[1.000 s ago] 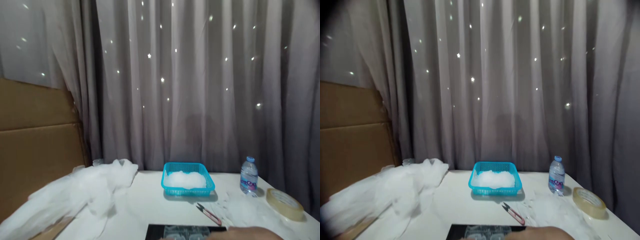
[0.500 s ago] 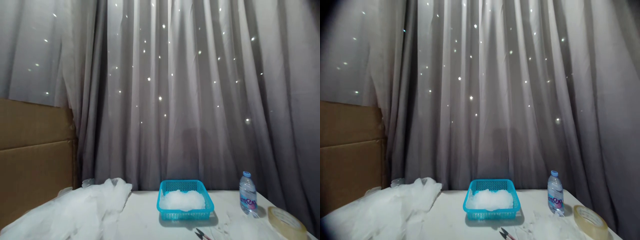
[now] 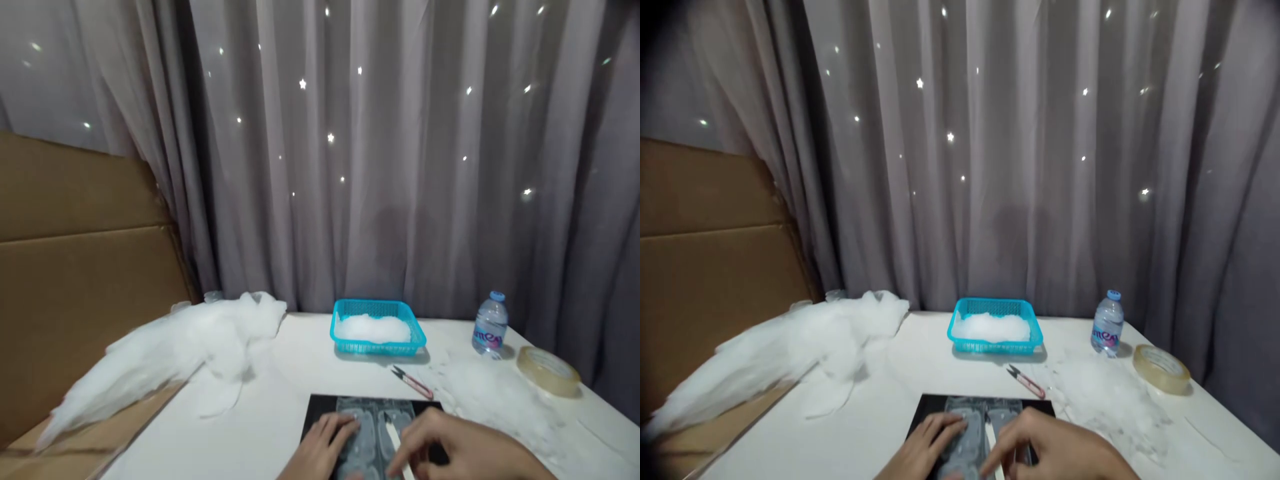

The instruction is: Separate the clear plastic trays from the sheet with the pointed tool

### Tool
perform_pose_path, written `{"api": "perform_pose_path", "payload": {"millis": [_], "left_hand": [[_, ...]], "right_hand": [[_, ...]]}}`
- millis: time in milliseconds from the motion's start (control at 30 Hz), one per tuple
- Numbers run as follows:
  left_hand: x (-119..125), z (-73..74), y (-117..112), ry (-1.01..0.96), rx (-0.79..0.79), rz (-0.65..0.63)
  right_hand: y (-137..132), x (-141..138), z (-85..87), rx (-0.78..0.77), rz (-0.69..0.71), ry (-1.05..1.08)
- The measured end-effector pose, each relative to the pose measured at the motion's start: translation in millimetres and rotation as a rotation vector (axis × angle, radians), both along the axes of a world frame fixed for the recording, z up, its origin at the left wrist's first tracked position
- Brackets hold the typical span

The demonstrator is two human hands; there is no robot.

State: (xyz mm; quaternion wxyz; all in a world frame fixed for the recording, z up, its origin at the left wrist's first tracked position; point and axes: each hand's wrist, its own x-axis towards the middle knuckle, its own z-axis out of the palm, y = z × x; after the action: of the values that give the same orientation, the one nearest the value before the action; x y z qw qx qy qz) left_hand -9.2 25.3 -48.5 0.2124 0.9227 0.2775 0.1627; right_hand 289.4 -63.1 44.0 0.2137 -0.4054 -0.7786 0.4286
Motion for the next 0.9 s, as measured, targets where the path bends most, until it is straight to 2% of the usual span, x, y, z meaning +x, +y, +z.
{"api": "perform_pose_path", "payload": {"millis": [100, 167, 300, 367, 433, 600, 733, 900], "left_hand": [[5.2, 26.2, -15.8, 0.011, -0.086, 0.013], [9.7, 35.9, -20.3, 0.041, -0.119, 0.029], [15.2, 37.5, -20.9, 0.052, -0.109, 0.023], [16.9, 36.2, -19.9, 0.039, -0.091, 0.025], [18.8, 36.1, -18.7, 0.023, -0.065, 0.024], [23.8, 36.8, -15.7, 0.016, -0.014, -0.012], [26.7, 35.0, -14.3, 0.034, -0.01, -0.021], [27.9, 36.5, -13.7, 0.056, -0.018, -0.032]], "right_hand": [[0.4, -13.9, -4.2, 0.025, -0.111, 0.138], [2.3, -20.8, -15.3, 0.041, -0.233, 0.217], [5.4, -26.6, -53.8, 0.089, -0.409, 0.265], [4.8, -26.4, -69.8, 0.111, -0.418, 0.268], [3.2, -25.7, -77.6, 0.135, -0.39, 0.284], [1.4, -27.1, -71.0, 0.132, -0.368, 0.404], [4.8, -29.0, -66.3, 0.178, -0.407, 0.288], [9.7, -33.6, -69.0, 0.085, -0.373, 0.257]]}}
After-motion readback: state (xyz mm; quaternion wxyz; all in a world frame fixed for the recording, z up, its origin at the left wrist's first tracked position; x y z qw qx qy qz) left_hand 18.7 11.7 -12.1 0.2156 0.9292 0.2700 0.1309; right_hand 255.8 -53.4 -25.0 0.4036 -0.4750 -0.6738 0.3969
